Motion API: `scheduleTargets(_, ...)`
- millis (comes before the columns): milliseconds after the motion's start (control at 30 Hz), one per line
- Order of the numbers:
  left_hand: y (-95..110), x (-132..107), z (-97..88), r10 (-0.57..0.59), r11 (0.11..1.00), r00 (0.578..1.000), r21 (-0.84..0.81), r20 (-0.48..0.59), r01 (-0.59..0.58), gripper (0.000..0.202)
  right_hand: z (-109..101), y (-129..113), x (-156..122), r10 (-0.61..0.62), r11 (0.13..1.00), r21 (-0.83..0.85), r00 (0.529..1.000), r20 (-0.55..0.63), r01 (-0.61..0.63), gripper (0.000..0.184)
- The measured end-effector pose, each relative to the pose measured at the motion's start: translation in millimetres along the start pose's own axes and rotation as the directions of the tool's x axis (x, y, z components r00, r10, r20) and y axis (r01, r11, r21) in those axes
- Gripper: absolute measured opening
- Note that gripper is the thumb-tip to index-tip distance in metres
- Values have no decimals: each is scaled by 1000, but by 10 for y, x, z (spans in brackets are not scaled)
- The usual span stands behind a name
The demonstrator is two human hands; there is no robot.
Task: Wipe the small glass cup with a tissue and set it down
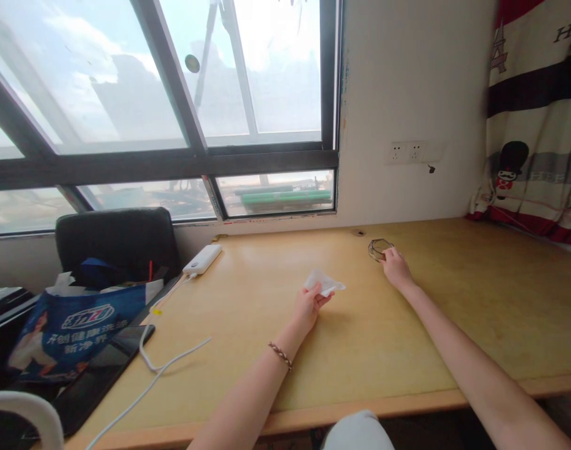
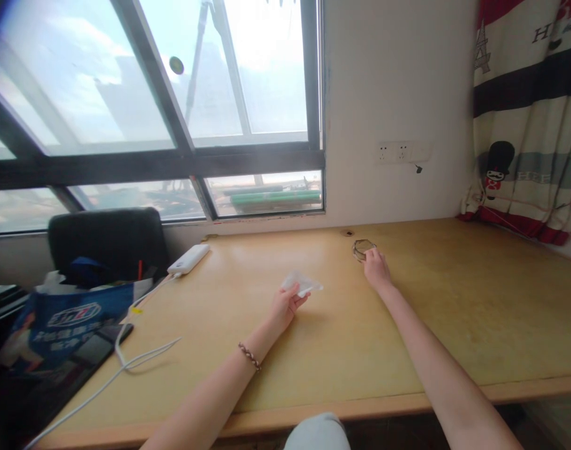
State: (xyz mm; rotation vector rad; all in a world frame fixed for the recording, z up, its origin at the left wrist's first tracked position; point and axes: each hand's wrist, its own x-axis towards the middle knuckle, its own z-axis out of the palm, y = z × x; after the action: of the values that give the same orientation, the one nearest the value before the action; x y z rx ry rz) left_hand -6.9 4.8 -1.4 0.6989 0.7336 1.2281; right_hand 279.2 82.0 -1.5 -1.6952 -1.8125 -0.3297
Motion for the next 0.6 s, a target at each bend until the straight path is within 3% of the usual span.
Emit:
scheduleTargets(133, 27, -19, 21, 16, 1000, 999, 4, -35, -16, 19, 143, 604, 22, -18, 998, -56, 1000, -23, 17, 22)
scheduleTargets(233, 39, -17, 26, 12, 1000, 996, 6, -85, -12, 20, 217, 835, -17, -29, 998, -60, 999, -18, 28, 22)
scheduleTargets(600, 33, -32, 47, 18, 1000, 998, -1, -64, -18, 29, 345, 972, -51, 6, 1000, -27, 1000, 25, -5, 22)
